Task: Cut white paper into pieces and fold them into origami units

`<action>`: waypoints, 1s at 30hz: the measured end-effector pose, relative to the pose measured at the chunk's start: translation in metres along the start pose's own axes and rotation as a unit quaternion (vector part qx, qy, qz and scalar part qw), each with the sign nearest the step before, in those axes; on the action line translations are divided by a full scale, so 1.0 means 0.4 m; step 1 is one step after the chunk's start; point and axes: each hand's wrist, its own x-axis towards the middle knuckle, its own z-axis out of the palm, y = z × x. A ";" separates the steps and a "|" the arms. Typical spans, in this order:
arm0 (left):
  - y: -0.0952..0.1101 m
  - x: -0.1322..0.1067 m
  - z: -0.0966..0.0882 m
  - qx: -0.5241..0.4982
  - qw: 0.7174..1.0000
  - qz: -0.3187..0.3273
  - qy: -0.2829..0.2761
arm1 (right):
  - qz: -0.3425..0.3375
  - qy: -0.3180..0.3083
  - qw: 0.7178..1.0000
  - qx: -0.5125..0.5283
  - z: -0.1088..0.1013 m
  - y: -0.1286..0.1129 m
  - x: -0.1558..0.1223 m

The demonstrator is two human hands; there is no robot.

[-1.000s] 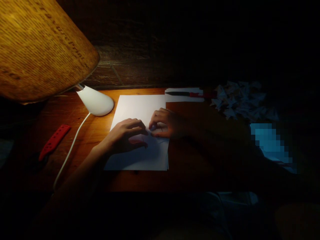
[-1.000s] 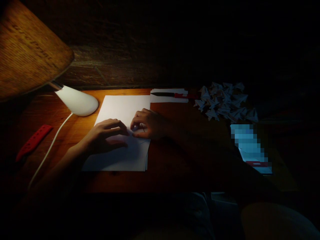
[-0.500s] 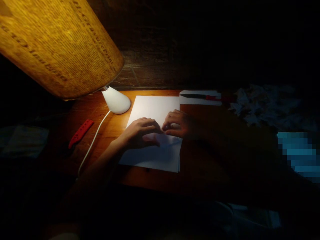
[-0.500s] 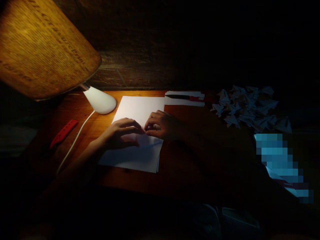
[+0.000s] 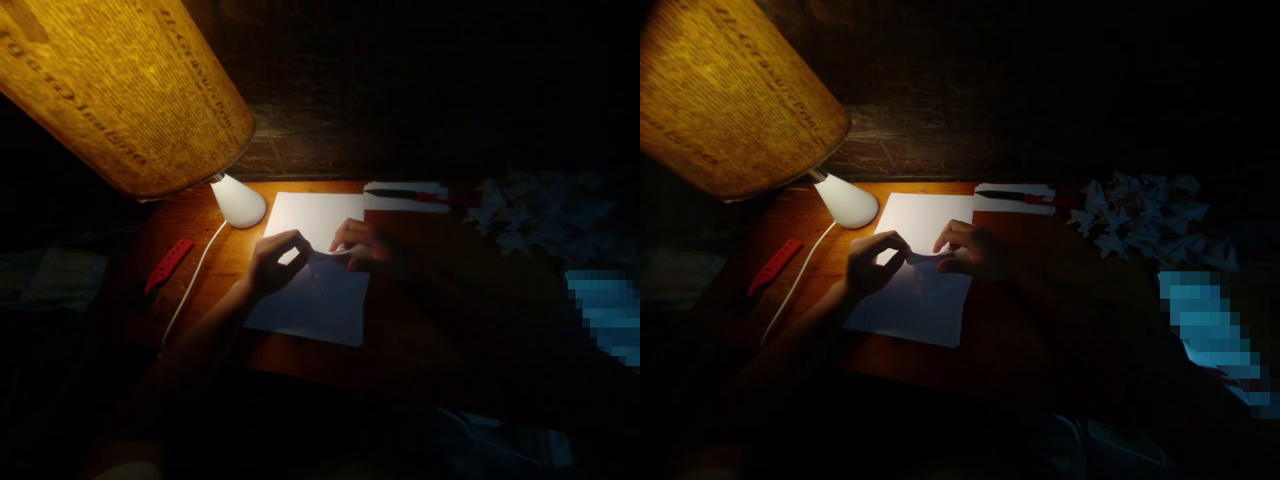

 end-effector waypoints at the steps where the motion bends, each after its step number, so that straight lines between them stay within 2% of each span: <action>1: -0.001 0.000 0.002 -0.001 1.000 -0.012 0.014 | 0.011 0.007 1.000 -0.008 0.002 0.000 0.001; 4: -0.008 -0.002 0.012 -0.022 0.998 -0.048 0.040 | 0.029 0.032 0.999 -0.025 0.009 0.000 0.003; 8: -0.018 -0.006 0.023 -0.047 0.995 -0.078 0.037 | 0.051 0.040 0.997 -0.035 0.011 -0.005 0.006; 11: -0.019 -0.005 0.023 -0.003 0.996 -0.069 0.065 | 0.071 0.043 0.995 -0.056 0.011 -0.008 0.008; 13: -0.017 -0.004 0.018 0.058 0.996 -0.041 0.062 | 0.084 0.044 0.993 -0.072 0.012 -0.008 0.009; 15: -0.015 -0.002 0.013 0.108 0.994 -0.001 0.021 | 0.094 0.055 0.990 -0.092 0.014 -0.007 0.010; 18: -0.017 -0.002 0.008 0.125 0.988 0.058 -0.067 | 0.105 0.092 0.981 -0.133 0.019 -0.005 0.011; 22: -0.028 -0.003 0.008 0.113 0.977 0.072 -0.165 | 0.130 0.142 0.971 -0.144 0.028 -0.003 0.010; 25: -0.034 -0.004 0.009 0.106 0.972 0.061 -0.199 | 0.137 0.161 0.968 -0.136 0.033 0.000 0.009; 30: -0.035 -0.006 0.009 0.092 0.972 0.066 -0.208 | 0.133 0.175 0.965 -0.142 0.036 0.005 0.007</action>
